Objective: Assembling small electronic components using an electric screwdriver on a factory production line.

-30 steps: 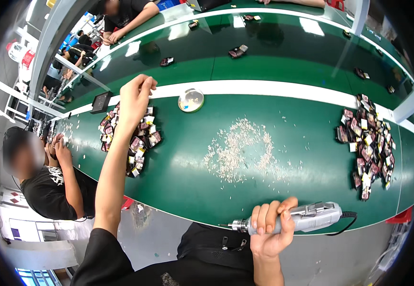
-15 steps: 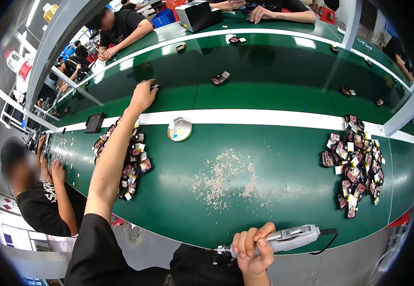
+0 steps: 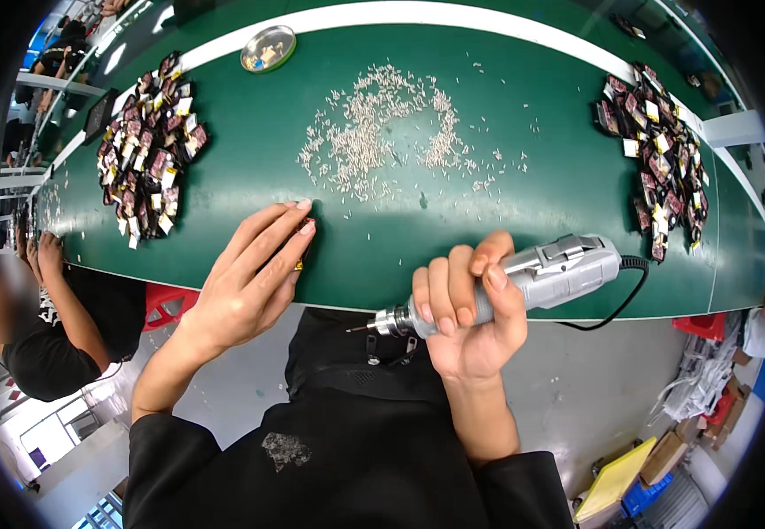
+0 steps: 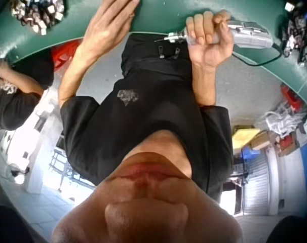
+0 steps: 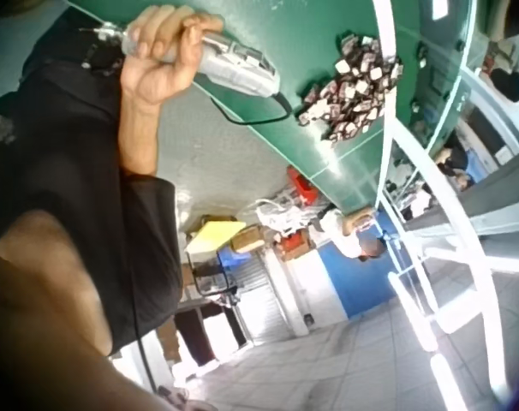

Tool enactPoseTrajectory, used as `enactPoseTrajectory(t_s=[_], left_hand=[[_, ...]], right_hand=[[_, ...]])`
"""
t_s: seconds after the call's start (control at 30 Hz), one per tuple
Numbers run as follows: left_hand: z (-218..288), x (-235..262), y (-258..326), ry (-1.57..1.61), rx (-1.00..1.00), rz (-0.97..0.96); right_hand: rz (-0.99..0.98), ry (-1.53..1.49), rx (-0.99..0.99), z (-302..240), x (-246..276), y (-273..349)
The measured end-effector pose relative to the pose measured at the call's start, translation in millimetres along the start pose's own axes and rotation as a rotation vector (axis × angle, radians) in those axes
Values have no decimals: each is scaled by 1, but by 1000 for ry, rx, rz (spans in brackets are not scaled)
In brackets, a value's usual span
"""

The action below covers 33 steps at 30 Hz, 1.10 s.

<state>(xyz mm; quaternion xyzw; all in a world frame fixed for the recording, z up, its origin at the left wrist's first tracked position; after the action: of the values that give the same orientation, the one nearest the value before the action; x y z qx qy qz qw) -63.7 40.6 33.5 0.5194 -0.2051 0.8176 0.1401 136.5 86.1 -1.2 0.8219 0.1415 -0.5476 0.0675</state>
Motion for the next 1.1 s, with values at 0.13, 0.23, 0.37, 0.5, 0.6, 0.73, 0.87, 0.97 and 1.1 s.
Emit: enactPoseTrajectory(t_s=[0.13, 0.23, 0.37, 0.5, 0.6, 0.73, 0.87, 0.97, 1.1], left_hand=[[11, -7, 3, 40, 59, 32], [11, -3, 1, 38, 92, 37], [7, -3, -2, -5, 80, 43], [14, -16, -4, -61, -41, 147], [30, -23, -3, -78, -112, 189], [40, -23, -1, -85, -92, 175], [37, -27, 1, -40, -68, 113], [40, -28, 6, -23, -30, 73], [42, -26, 10, -45, -44, 30]], right_hand=[[-28, -3, -46, 13, -3, 8], [-65, 26, -92, 24, -8, 17], [-72, 18, -158, 38, -15, 29], [9, 83, -188, 51, -16, 40], [93, 149, -184, 62, -19, 46], [156, 323, -218, 63, -17, 50], [21, 161, -185, 56, -13, 45], [-175, 210, -169, 30, -24, 28], [-299, 362, -76, -6, -46, -1]])
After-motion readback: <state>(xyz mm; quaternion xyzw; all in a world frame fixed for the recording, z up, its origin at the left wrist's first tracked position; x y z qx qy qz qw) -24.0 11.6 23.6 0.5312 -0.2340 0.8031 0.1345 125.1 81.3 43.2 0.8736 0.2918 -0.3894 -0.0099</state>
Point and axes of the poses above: each hand's wrist, its own y-axis away from the middle knuckle, its own x-axis out of the back of the hand, z = x × y, the point moved 4 cm from there along -y, towards the middle knuckle, and after that the axes turned 5 degrees about -z, right-handed, at the moved point
